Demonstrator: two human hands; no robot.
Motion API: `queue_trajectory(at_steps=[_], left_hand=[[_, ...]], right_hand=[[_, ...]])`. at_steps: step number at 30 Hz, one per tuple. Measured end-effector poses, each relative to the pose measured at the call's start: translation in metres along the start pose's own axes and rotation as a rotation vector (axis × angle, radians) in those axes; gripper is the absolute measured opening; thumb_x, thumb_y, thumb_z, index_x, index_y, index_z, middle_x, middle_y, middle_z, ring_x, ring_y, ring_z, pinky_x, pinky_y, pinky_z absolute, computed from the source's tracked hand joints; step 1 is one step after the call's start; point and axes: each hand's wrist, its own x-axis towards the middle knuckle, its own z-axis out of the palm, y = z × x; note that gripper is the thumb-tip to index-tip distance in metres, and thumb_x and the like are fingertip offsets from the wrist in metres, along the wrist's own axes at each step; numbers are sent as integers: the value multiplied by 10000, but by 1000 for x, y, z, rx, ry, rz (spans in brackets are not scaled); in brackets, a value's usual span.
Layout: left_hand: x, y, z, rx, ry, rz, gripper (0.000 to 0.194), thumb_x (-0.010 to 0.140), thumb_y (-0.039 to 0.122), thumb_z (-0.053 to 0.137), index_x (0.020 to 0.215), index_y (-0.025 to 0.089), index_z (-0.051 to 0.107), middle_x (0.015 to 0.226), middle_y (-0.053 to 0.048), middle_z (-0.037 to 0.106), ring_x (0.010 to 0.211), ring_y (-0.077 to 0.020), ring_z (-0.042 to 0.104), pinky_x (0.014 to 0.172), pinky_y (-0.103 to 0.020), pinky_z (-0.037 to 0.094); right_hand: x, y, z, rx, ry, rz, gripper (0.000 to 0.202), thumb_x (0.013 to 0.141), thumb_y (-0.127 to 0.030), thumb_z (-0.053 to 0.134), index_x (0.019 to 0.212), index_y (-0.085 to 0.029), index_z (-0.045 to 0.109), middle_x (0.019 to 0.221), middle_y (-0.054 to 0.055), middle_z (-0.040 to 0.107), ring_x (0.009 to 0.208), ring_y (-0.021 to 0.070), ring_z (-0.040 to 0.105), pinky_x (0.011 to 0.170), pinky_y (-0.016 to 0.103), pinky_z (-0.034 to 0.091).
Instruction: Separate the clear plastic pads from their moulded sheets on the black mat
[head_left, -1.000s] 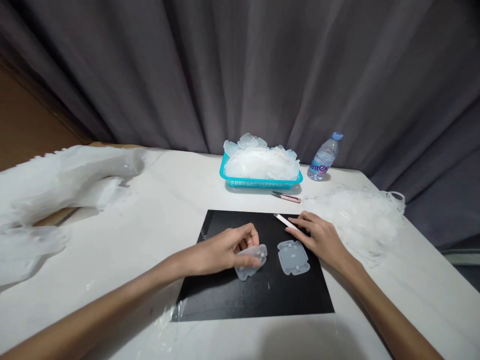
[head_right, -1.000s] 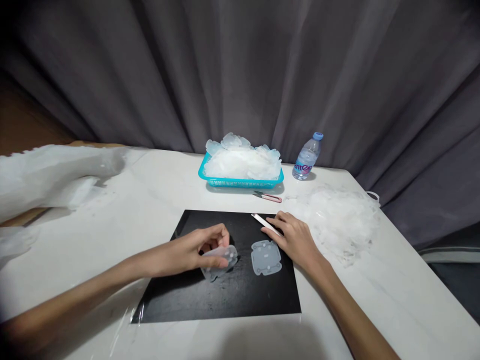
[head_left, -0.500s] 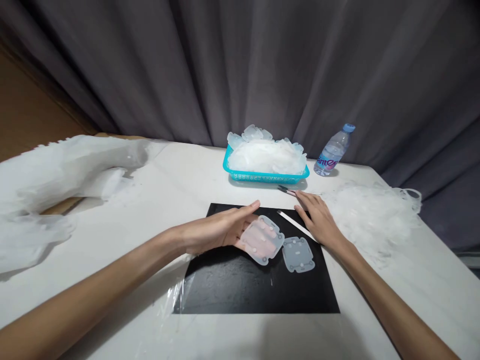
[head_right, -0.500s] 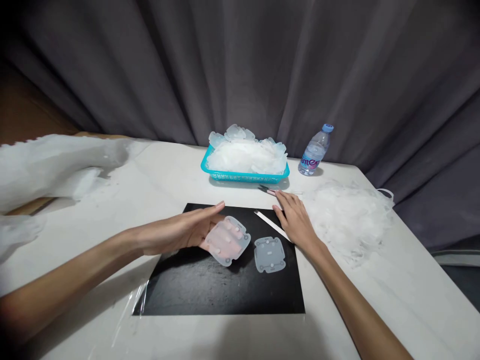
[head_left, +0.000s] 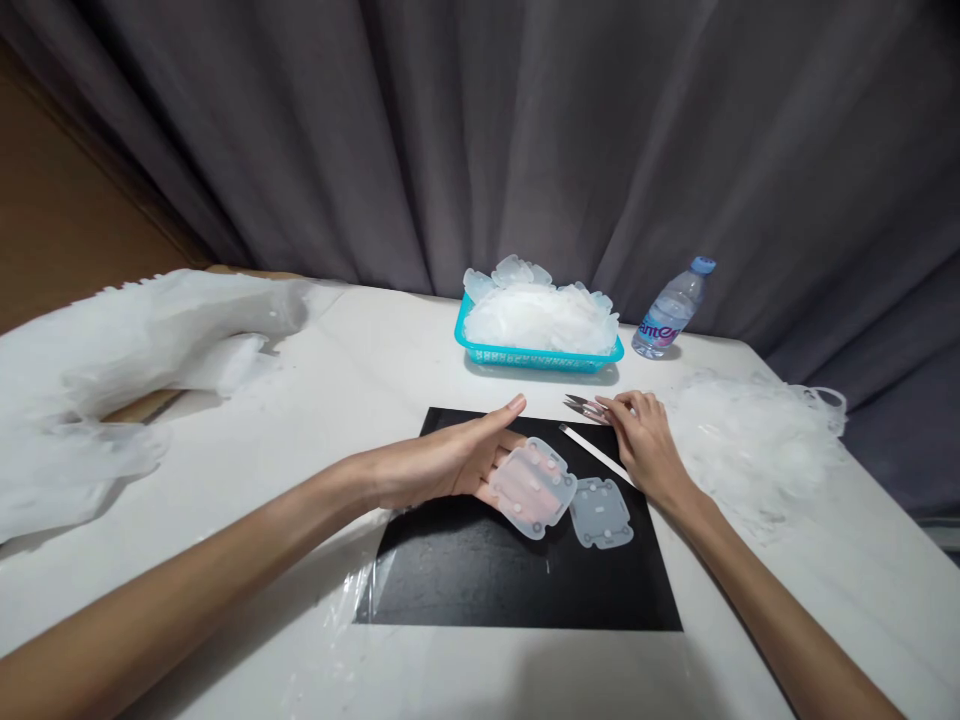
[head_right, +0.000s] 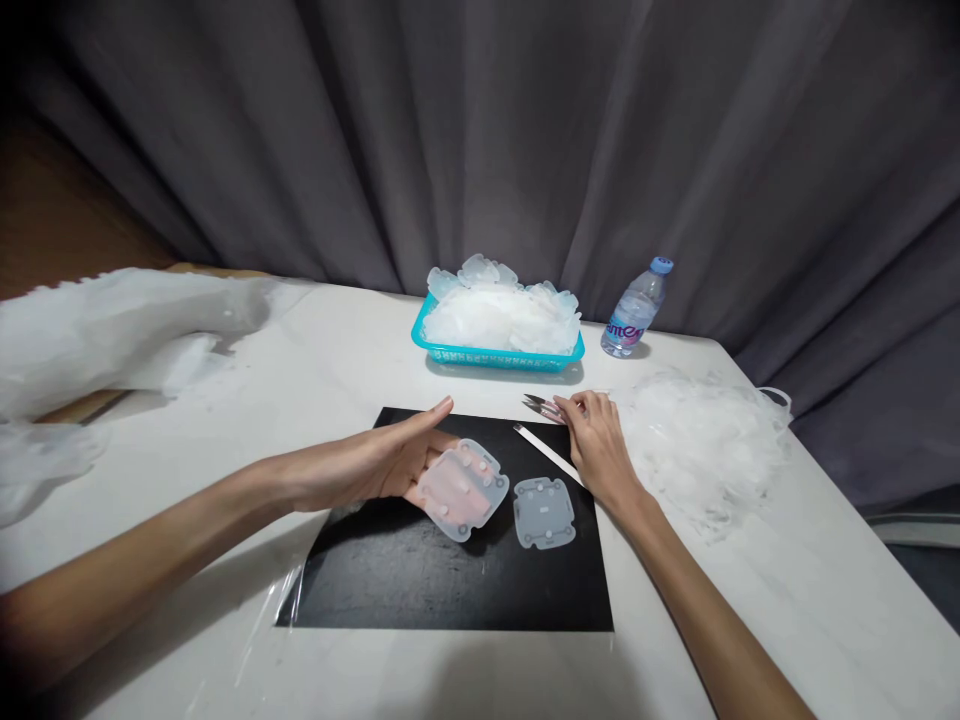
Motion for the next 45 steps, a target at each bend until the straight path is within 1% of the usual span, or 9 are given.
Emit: queue_trajectory(at_steps=[4, 9, 12, 15, 17, 23, 31, 39, 45], left_hand=[[-3, 3, 2, 20, 9, 7, 724, 1007, 717, 337, 1138, 127, 736, 1091, -161, 776, 1031, -276, 711, 934, -383, 534], [-3, 0, 3, 44, 4, 21, 723, 1011, 714, 332, 1131, 128, 738, 1124, -168, 768, 1033, -273, 713, 938, -386, 536], [-3, -1, 4, 37, -9, 24, 715, 1015, 703, 338, 1147, 126, 738, 1119, -171, 765, 1020, -277, 716, 945, -400, 536], [-3, -1, 5, 24, -20, 30, 694, 1015, 696, 360, 1174, 133, 734, 1132, -162, 759, 1042, -278, 707, 954, -403, 534], [-5, 0, 5, 24, -17, 28, 692, 1009, 702, 372, 1178, 137, 733, 1135, -155, 757, 1049, -277, 703, 961, -404, 531], [-9, 1, 4, -1, -13, 7, 714, 1007, 718, 344, 1167, 143, 735, 1099, -147, 768, 1053, -285, 703, 967, -406, 522], [-8, 0, 1, -43, -30, -20, 831, 965, 797, 281, 1174, 133, 735, 1095, -152, 775, 1064, -290, 705, 987, -407, 522], [-8, 0, 0, -48, -29, -26, 821, 973, 787, 287, 1186, 136, 740, 1102, -153, 780, 1031, -270, 725, 950, -378, 547], [-4, -7, 0, 129, 8, 53, 503, 1000, 585, 552, 1181, 158, 745, 1148, -137, 772, 1021, -243, 731, 923, -353, 552]], right_hand=[[0, -8, -7, 29, 108, 105, 299, 1051, -234, 313, 1164, -186, 586, 1111, 159, 553, 1037, 303, 564, 906, 451, 476], [-8, -19, -25, 97, 92, 267, 283, 1081, -317, 230, 1069, -228, 498, 855, 48, 618, 660, 212, 605, 636, 328, 437], [-11, -28, -43, 253, -166, 348, 342, 1093, -444, 243, 1093, -237, 516, 736, -2, 615, 608, 201, 593, 626, 312, 413], [-12, -37, -61, 389, -516, 245, 364, 1057, -559, 397, 1072, -255, 597, 806, -3, 648, 702, 192, 607, 680, 304, 437], [-12, -40, -68, 402, -612, 166, 346, 989, -588, 562, 1068, -259, 635, 907, 7, 663, 782, 193, 619, 715, 300, 453], [-15, -39, -69, 371, -594, 98, 308, 955, -547, 643, 1103, -277, 645, 1145, 33, 620, 911, 203, 634, 777, 309, 486], [-16, -38, -67, 440, -655, 172, 283, 948, -514, 670, 991, -245, 591, 957, 12, 679, 793, 179, 583, 703, 287, 424], [-10, -44, -65, 778, -617, 294, 325, 1011, -517, 569, 1034, -218, 692, 1018, 40, 676, 901, 190, 600, 765, 285, 436], [-13, -59, -44, 916, -428, 498, 377, 954, -577, 620, 943, -200, 600, 785, -21, 537, 633, 118, 450, 563, 241, 348]])
